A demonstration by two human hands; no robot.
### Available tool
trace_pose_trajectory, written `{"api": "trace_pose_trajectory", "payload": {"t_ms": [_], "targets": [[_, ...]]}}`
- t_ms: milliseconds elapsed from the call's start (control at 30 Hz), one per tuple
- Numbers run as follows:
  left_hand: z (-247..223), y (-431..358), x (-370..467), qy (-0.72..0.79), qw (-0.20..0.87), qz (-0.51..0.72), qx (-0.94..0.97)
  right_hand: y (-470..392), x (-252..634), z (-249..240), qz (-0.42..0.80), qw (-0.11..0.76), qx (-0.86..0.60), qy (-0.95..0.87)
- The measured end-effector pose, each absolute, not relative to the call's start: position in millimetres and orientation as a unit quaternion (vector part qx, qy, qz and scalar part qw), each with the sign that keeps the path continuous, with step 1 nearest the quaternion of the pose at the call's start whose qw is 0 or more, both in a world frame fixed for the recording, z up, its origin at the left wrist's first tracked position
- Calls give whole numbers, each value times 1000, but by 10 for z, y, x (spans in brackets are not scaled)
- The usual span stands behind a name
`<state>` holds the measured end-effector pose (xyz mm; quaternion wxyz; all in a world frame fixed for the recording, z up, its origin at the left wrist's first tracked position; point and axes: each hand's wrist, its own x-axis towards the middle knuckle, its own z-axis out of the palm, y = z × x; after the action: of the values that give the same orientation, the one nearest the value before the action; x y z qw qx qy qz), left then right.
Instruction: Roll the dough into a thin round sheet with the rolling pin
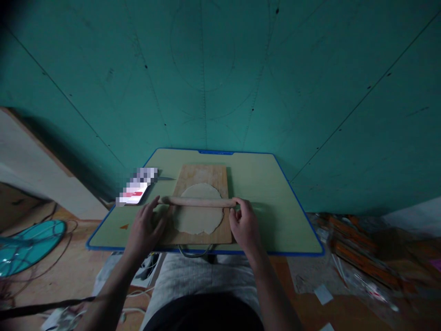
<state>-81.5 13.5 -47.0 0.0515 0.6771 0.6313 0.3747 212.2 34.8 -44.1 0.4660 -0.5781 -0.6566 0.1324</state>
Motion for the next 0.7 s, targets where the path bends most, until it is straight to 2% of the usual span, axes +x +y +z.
{"api": "trace_pose_trajectory", "payload": {"t_ms": [700], "targets": [[-399,129,-808,638,68,399,655,352,2140,-473,136,469,-582,-650]]}}
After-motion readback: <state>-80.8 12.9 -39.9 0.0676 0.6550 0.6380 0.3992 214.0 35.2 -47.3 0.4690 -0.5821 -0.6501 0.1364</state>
